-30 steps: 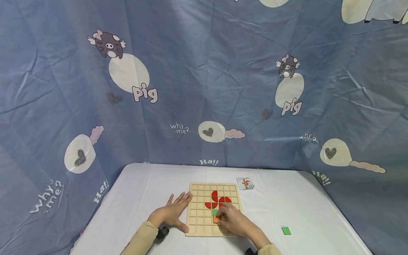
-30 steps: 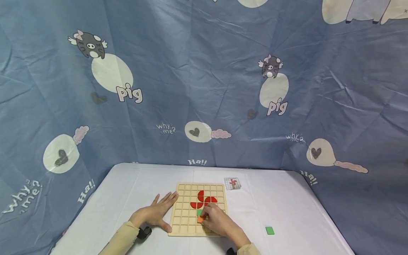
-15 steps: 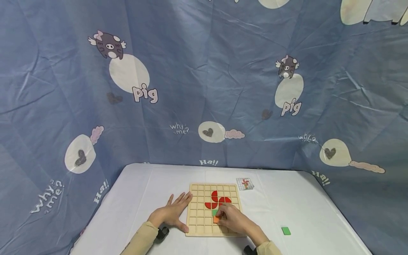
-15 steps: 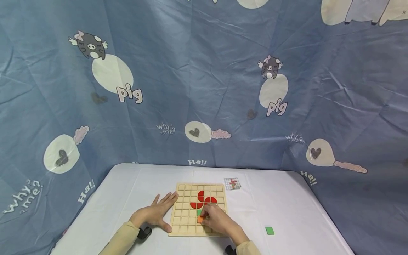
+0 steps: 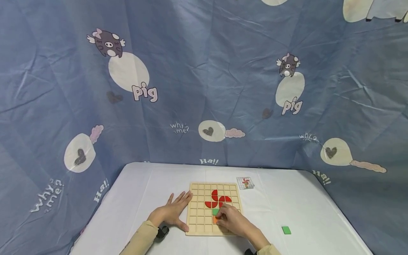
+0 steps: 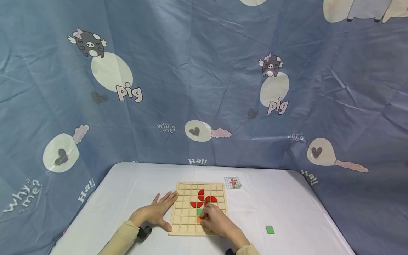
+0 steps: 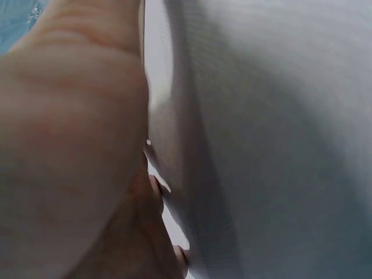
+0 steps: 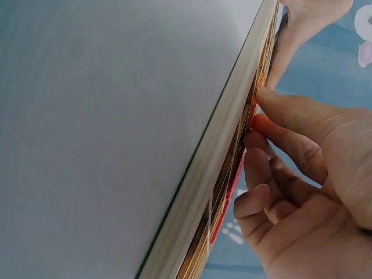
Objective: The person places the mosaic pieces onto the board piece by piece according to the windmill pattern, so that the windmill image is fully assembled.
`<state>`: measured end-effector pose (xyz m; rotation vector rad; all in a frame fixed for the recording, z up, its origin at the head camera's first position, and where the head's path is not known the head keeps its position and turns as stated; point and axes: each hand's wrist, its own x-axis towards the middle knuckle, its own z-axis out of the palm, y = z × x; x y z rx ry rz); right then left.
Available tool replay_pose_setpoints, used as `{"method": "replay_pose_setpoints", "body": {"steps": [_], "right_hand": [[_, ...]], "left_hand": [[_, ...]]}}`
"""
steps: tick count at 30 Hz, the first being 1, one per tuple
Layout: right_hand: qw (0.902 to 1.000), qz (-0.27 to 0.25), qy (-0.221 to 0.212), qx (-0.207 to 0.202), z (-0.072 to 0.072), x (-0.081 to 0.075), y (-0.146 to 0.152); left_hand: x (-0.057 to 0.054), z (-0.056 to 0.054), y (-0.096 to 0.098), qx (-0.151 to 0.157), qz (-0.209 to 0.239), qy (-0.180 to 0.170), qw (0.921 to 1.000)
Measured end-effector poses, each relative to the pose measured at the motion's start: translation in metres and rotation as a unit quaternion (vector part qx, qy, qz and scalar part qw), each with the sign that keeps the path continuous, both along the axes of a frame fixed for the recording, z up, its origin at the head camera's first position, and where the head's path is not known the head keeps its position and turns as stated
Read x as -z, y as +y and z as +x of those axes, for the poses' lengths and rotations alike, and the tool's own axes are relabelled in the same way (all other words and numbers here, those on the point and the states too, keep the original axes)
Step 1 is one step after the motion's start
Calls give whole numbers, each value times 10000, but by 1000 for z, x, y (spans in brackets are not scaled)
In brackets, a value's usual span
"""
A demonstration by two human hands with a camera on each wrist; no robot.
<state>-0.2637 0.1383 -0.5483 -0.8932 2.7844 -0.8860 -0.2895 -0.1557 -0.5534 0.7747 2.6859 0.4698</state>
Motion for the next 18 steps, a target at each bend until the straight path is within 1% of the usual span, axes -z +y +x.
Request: {"method": "replay_pose_setpoints", "body": {"steps": [7,12,16,18], "right_hand": [[9998,-107,-152,-3,0,2,0],[9997,-50,-213,51,0,1,-1],[9997,41,-214,72,-1,-1,-1],[9999,85,-130,58,0,-2,-1]], "left_hand": [[1,0,0,-7,-16,29,10000],[0,0,0,4,-17,32,10000],[0,0,0,5,-13,39,10000],[1,0,0,25,20,26,10000]]}}
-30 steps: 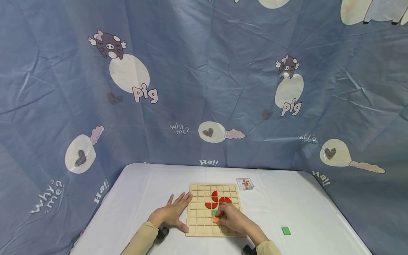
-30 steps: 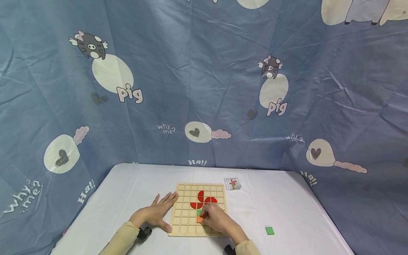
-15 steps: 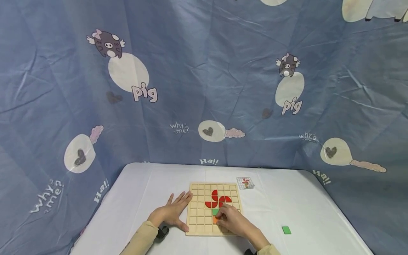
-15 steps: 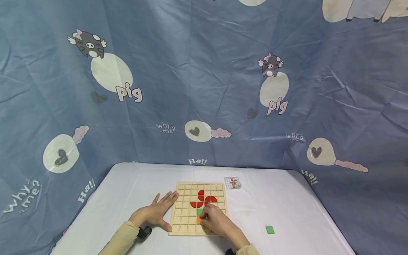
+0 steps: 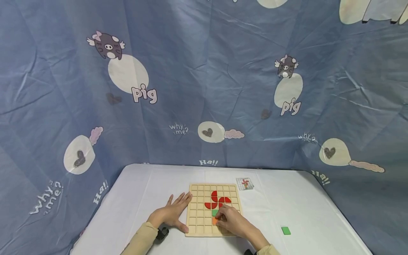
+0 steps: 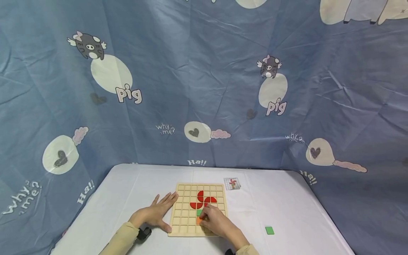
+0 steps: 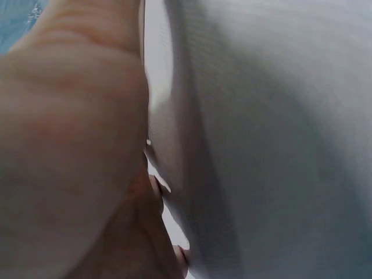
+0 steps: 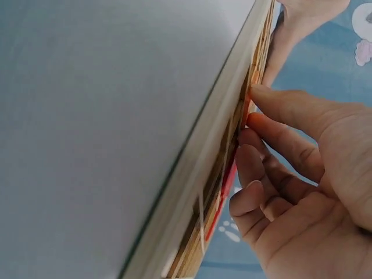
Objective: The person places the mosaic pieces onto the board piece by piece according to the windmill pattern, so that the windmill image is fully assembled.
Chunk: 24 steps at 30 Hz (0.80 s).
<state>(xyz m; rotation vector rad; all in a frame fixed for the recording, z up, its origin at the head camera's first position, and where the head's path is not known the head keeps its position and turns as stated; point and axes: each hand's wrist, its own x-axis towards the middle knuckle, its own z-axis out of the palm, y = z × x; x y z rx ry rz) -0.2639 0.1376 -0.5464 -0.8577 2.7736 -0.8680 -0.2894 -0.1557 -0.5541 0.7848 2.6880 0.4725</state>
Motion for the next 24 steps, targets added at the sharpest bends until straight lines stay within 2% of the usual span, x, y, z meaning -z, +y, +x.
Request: {"method": "replay_pose_setpoints", "body": {"steps": [9,18,24], "right_hand": [[9984,-483,298,84,5,-14,24],[9961,-470,552,503,14,-24,72],[9947,-322,208,949,21,-24,109]], "left_hand": [[1,-1,-1,42,63,-23,10000],[-1,-1,-2,29,24,19,10000],[0,0,0,9,92,-44,9999]]}}
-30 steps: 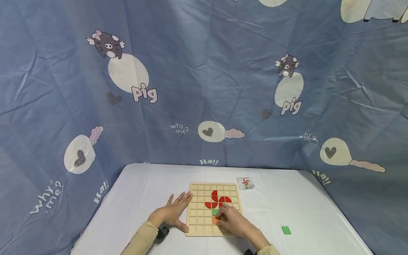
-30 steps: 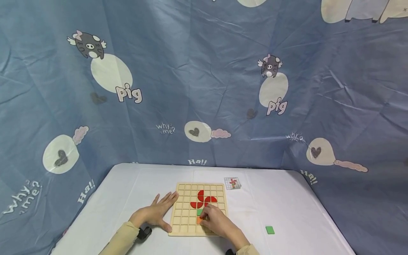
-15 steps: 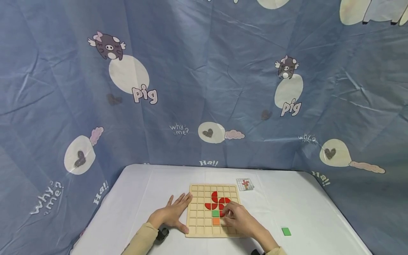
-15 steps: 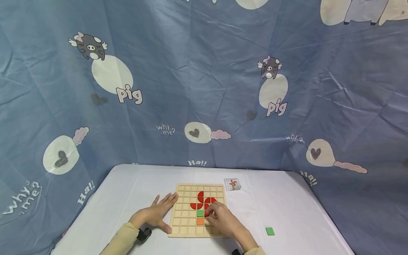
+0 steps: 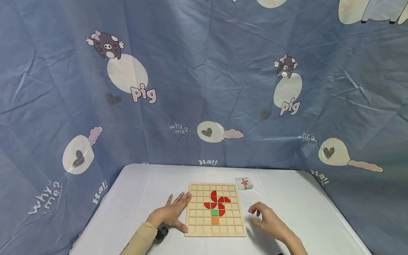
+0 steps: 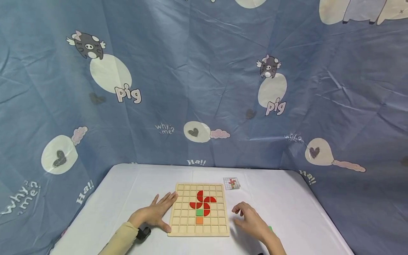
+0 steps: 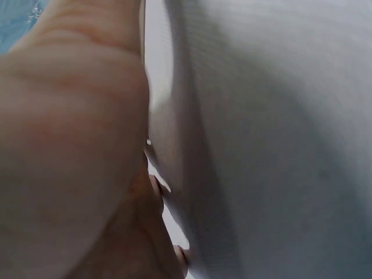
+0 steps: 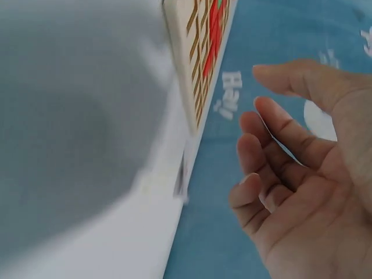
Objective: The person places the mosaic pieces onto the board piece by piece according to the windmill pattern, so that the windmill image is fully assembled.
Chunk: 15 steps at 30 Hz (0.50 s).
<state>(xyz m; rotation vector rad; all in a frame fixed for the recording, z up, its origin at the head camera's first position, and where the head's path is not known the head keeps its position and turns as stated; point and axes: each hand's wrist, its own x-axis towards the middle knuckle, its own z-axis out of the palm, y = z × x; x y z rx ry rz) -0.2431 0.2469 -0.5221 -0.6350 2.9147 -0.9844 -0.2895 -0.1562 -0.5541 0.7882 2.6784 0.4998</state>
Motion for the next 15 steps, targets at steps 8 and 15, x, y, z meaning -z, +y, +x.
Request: {"method": "replay_pose_setpoints", "body": {"steps": [8,15], "right_hand": [[9983,155,-501,257,11,3,51],[9968,183,-674,396,21,2,82]], "left_hand": [[0,0,1,-32,35,-12,10000],[-1,1,1,-37,-46,16,10000]]}}
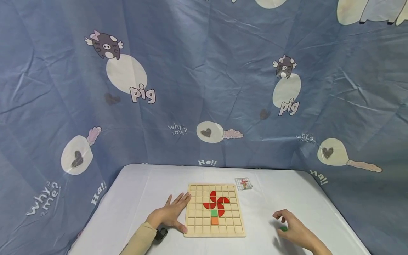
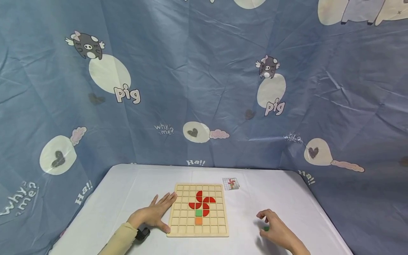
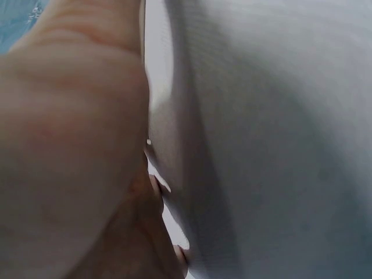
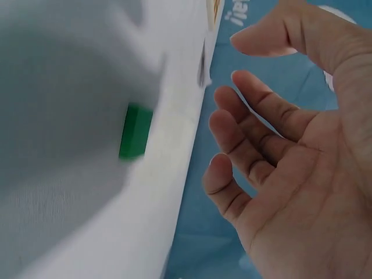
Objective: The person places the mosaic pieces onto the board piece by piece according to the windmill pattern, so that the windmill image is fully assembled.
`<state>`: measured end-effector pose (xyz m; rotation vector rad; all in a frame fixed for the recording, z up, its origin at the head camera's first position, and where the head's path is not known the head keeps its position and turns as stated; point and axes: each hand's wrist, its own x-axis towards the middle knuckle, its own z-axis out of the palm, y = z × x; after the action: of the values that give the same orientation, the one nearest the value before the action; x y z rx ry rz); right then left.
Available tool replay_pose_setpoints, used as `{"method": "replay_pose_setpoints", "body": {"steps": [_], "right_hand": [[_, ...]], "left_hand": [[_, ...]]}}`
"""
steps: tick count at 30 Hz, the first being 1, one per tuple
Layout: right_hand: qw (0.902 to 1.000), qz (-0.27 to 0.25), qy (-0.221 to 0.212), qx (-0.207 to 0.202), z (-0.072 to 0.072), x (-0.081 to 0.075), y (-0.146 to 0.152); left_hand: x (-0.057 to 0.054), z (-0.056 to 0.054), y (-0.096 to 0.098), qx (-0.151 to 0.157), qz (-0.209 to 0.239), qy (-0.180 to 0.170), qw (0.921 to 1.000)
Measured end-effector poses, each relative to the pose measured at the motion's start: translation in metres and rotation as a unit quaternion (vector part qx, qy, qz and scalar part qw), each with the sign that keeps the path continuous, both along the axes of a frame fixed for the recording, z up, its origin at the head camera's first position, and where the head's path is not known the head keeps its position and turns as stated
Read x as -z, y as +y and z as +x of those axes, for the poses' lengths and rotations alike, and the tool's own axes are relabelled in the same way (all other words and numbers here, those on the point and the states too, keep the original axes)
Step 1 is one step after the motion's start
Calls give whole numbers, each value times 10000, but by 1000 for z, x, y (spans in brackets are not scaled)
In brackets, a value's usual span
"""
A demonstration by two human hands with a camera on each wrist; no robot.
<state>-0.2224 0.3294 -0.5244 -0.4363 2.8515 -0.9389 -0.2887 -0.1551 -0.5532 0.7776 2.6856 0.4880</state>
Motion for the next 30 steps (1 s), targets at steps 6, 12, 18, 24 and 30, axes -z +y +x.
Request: {"method": "replay_pose_setpoints", "body": {"steps": [6,12,18,24,30], "right_hand": [[10000,6,-3,48,2,1,16],[9982,79,-409,437,2,11,19],[9962,42,-632,604,1,20,19],[9971,54,-374,662,-1,25,22],[9923,162,-378,1164,-1,29,20]], "left_hand": [[-1,0,-1,38,-21,59,10000],[0,-1,-1,9,-25,32,10000],[0,0,0,-11,9,-6,10000],[-2,0,0,-60,-7,21,10000],[-2,1,0,-17,76,-29,10000]]}}
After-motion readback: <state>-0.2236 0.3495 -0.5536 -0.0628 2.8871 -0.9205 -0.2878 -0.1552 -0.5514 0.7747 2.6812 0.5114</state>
